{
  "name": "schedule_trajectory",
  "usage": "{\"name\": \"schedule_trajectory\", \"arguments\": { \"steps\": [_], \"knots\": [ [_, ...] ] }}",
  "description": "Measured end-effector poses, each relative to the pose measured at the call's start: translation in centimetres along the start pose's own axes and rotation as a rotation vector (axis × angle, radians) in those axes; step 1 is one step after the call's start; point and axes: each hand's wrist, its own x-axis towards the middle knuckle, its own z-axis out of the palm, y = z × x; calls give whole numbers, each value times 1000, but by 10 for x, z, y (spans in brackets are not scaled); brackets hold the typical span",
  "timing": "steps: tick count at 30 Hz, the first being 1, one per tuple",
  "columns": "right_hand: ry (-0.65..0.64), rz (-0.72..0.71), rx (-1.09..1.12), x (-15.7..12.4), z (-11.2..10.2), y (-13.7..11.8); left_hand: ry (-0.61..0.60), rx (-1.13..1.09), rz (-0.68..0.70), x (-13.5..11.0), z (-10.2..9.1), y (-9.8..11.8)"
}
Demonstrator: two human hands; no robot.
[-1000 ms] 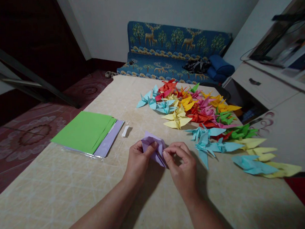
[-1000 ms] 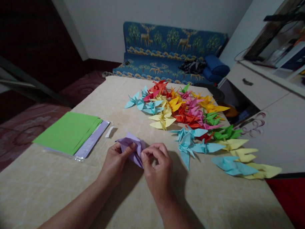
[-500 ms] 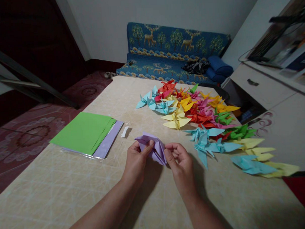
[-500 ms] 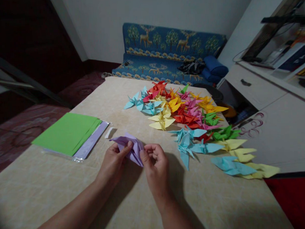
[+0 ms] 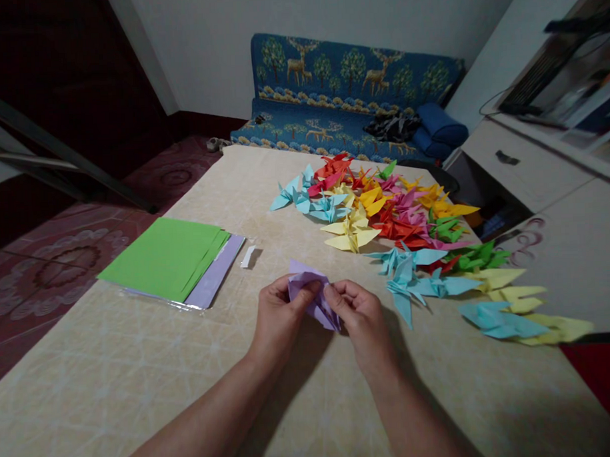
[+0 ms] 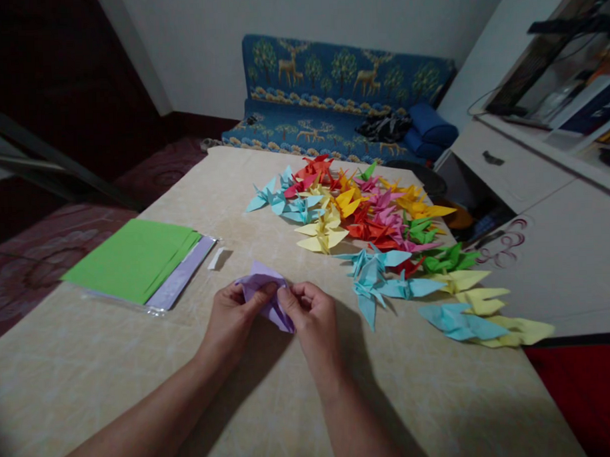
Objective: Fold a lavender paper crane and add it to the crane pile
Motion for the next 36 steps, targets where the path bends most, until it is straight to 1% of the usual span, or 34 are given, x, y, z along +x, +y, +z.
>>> {"name": "schedule_trajectory", "arguments": {
  "steps": [4, 7, 16, 20, 23, 27, 29, 31, 33, 36],
  "knots": [
    [14, 29, -1, 2, -1, 2, 10, 10, -11, 1, -1, 0],
    [39, 36, -23, 3, -1, 4, 21, 5, 6, 2, -2, -2],
    [40, 10, -14, 1, -1, 5, 64, -7, 43, 7, -6, -1],
    [35, -17, -13, 0, 0, 4, 59, -88, -15, 10, -9, -1],
    [-16, -27, 4, -1, 0, 3, 30, -148, -87, 11, -11, -1],
    [-138, -33, -25, -4, -3, 3, 21, -142, -140, 10, -13, 0],
    [-190, -41, -43, -5, -5, 3, -4, -115, -177, 11, -14, 2],
    [-190, -66, -37, -6, -7, 3, -61, -108, -230, 11, -15, 4],
    [-139, -96, -21, -5, -9, 2, -130, -112, -280, 10, -16, 7],
    [-73, -101, -13, -4, -11, 1, -240, -66, -321, 8, -17, 9]
  ]
}}
